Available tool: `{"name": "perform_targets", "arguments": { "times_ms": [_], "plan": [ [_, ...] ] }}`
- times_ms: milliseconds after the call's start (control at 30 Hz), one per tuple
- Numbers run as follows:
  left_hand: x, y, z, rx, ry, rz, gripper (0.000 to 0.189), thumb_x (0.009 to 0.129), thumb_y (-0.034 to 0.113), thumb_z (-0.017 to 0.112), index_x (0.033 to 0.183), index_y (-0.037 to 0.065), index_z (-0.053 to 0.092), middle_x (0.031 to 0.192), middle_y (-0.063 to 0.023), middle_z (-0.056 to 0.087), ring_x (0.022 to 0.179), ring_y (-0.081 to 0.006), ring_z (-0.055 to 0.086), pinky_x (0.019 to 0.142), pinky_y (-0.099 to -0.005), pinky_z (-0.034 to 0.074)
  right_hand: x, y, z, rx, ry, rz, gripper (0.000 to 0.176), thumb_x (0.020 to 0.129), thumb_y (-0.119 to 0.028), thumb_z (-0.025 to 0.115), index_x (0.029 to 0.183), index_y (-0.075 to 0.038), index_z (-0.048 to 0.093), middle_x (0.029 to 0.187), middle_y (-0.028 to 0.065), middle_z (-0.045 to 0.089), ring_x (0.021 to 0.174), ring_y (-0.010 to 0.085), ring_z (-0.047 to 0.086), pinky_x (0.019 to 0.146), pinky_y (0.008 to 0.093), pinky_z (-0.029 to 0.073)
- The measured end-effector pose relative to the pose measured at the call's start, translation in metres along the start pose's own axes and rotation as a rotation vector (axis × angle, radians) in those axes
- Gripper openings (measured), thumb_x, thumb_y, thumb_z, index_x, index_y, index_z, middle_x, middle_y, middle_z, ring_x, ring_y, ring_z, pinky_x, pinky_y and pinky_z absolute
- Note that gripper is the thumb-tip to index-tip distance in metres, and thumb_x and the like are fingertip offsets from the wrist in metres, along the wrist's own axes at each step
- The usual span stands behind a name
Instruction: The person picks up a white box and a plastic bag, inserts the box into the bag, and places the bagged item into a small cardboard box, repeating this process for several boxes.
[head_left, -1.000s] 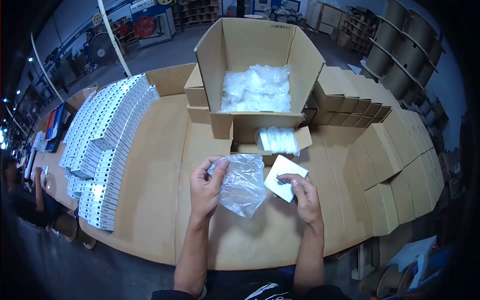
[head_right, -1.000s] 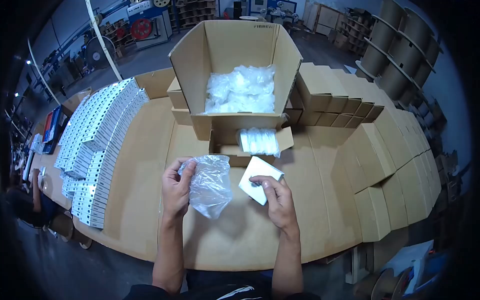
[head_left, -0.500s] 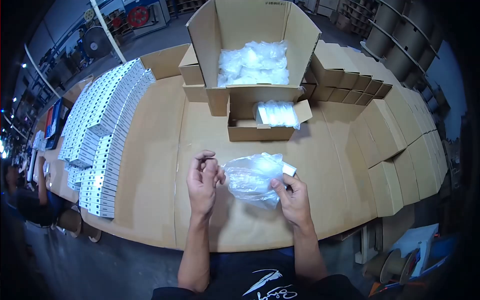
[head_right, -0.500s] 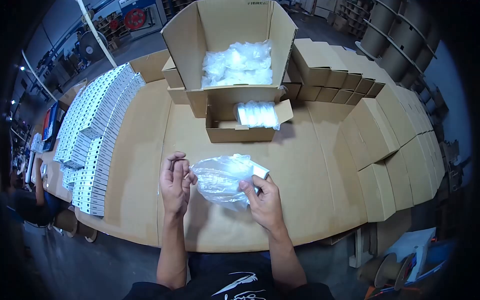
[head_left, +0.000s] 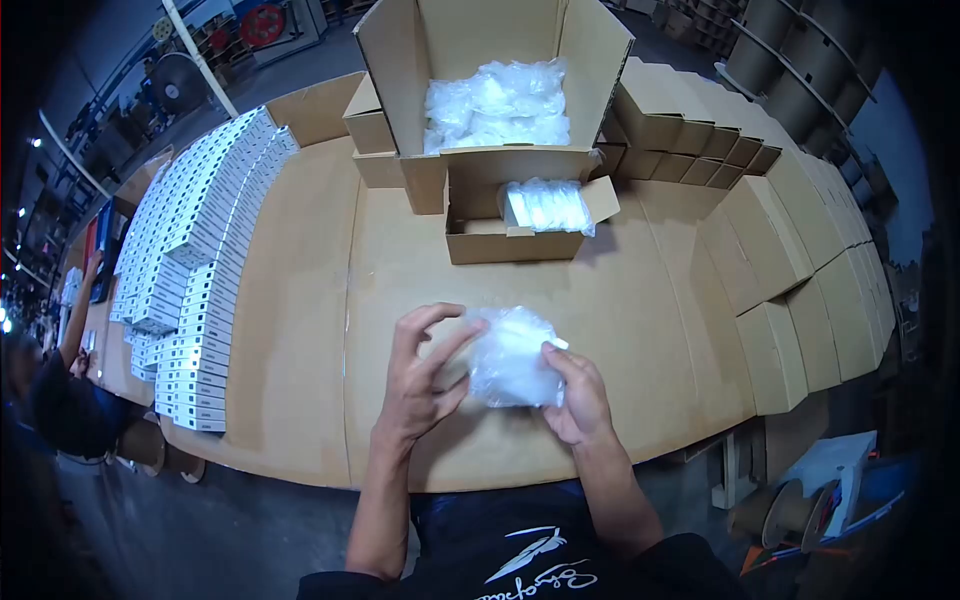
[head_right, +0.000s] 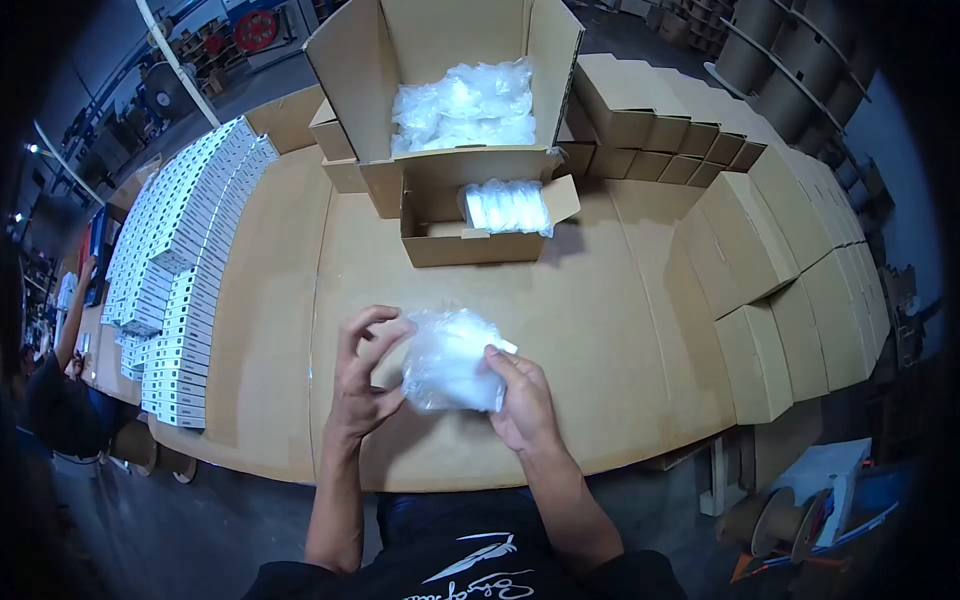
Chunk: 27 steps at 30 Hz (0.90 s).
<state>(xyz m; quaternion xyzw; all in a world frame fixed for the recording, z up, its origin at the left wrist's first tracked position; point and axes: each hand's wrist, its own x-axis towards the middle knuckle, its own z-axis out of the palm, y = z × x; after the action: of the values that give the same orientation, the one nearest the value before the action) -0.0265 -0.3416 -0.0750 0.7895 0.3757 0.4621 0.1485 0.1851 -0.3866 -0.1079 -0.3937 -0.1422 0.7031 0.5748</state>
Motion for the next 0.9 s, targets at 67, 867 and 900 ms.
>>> {"name": "perform_targets", "arguments": {
  "times_ms": [67,867,900],
  "plan": [
    [0.007,-0.002,-0.001,0.044,-0.028,0.086,0.035,0.076,-0.001,0.072,0.110,0.009,0.072,0.103,-0.0106,0.070,0.117,-0.0301,0.058,0.091,-0.0408,0.047,-0.002,0.006,-0.001,-0.063,-0.047,0.078,0.033,0.108,-0.027,0.055,0.106,0.004,0.067,0.106,0.0118,0.068,0.094,0.0176,0.068,0.081,0.0331,0.058],
    [0.009,0.009,0.014,0.261,-0.125,0.193,0.018,0.085,0.007,0.079,0.100,0.007,0.068,0.097,-0.0039,0.068,0.094,-0.0262,0.065,0.087,-0.0414,0.050,-0.018,-0.007,0.016,-1.162,-0.056,-0.670,0.019,0.091,-0.011,0.076,0.094,0.006,0.070,0.124,0.0248,0.060,0.108,0.0378,0.064,0.092,0.0421,0.051],
    [0.009,0.005,0.014,0.227,-0.166,0.160,0.017,0.085,0.007,0.078,0.099,0.007,0.068,0.092,-0.0044,0.068,0.088,-0.0258,0.065,0.084,-0.0413,0.051,-0.022,-0.012,0.017,-1.200,-0.080,-0.653,0.019,0.091,-0.011,0.076,0.094,0.007,0.069,0.126,0.0254,0.059,0.109,0.0387,0.064,0.092,0.0421,0.051]
  ]
}}
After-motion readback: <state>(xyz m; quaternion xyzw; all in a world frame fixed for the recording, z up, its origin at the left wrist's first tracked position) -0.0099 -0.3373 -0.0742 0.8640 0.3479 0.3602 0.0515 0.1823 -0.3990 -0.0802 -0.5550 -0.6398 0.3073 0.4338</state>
